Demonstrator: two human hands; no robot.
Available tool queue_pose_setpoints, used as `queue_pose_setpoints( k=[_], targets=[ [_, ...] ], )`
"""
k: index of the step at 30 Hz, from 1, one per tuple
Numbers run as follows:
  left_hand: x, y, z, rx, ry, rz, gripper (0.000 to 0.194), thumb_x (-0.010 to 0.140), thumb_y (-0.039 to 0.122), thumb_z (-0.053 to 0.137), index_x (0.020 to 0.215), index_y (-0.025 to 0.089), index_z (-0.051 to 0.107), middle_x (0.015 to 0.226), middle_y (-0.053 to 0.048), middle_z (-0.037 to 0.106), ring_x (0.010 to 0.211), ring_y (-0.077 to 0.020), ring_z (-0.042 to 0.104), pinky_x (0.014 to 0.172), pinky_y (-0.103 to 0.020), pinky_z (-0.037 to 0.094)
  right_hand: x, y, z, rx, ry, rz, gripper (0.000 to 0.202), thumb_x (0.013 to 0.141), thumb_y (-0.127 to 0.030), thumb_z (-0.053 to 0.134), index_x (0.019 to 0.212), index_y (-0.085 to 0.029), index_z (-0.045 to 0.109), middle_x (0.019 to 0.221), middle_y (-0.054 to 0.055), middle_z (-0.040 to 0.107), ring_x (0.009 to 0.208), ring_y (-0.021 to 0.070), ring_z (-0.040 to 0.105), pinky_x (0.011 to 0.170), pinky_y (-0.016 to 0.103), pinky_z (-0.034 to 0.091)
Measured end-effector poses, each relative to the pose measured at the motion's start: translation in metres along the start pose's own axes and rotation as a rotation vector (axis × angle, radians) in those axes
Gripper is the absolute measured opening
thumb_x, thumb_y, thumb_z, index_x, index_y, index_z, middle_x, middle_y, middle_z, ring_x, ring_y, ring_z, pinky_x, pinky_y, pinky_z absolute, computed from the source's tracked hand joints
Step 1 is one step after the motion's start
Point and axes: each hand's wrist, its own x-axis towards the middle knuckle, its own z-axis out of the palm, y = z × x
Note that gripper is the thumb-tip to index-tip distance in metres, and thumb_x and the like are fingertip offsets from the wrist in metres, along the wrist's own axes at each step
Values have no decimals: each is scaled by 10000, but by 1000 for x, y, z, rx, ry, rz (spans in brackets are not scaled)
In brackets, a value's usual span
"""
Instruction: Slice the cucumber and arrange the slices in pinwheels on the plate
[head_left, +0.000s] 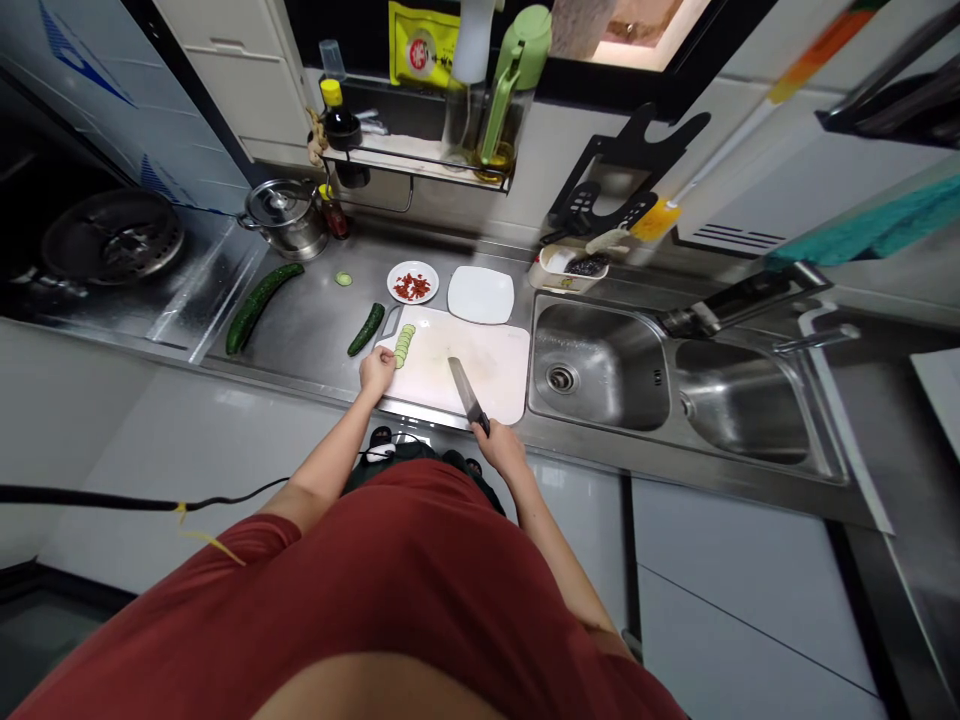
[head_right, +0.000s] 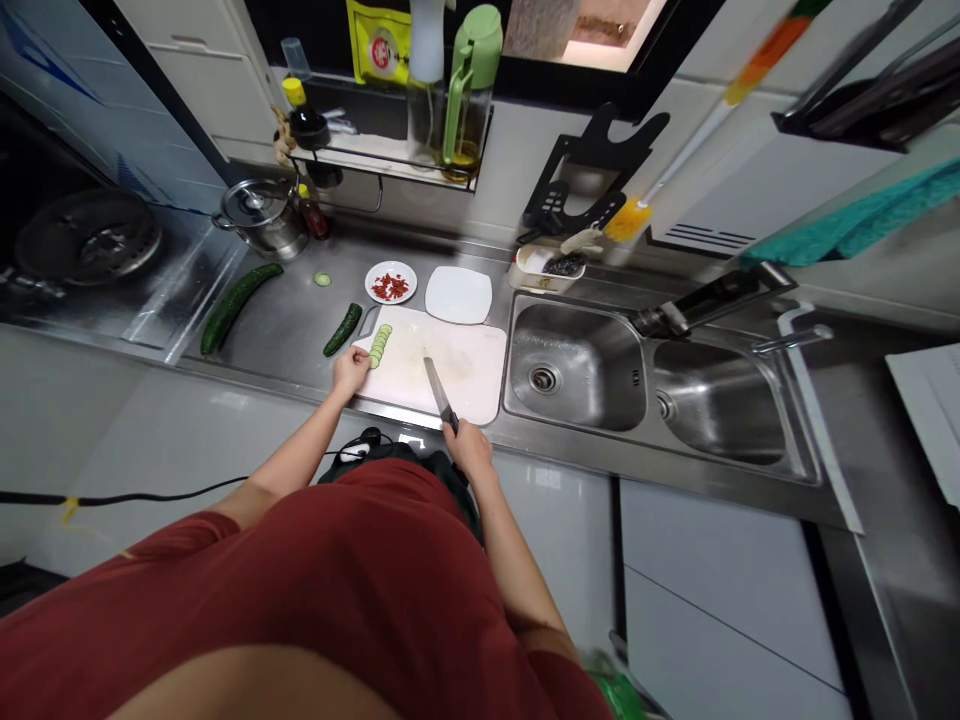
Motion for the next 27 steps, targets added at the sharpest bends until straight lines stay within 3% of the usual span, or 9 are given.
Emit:
queue_pose_setpoints(
  k=[8, 13, 17, 27],
  targets=[
    [0, 0, 3, 111, 11, 55, 132, 802, 218, 563, 895, 218, 656, 860, -21, 689, 824, -184, 614, 762, -275, 421, 2, 4, 4, 18, 45, -20, 460, 945, -556, 385, 1060, -179, 622, 1045, 154, 689, 989, 278, 642, 773, 321, 425],
    [1, -1, 2, 134, 32, 94, 131, 797, 213, 562, 886, 212, 658, 915, -39, 676, 907, -197, 599, 839, -290, 428, 9, 16, 7, 202, 232, -8, 449, 905, -596, 438, 1044, -196, 586, 870, 73, 696, 827, 227, 643, 680, 264, 399],
    [3, -1, 2, 137, 35, 110, 128, 798, 218, 559, 883, 214, 655, 918, -48, 666, 912, -203, 595, 859, -299, 431, 24, 27, -1, 329, 361, 57, 465, 900, -598, 405, 961, -185, 611, 800, 69, 692, 787, 222, 628, 684, 264, 406],
    [0, 11, 1, 153, 30, 103, 130, 800, 195, 542, 865, 222, 652, 940, -50, 666, 930, -211, 592, 856, -302, 427, 56, 35, -13, 476, 364, 173, 493, 895, -563, 385, 981, -153, 645, 728, 60, 701, 745, 215, 650, 682, 254, 446]
  ],
)
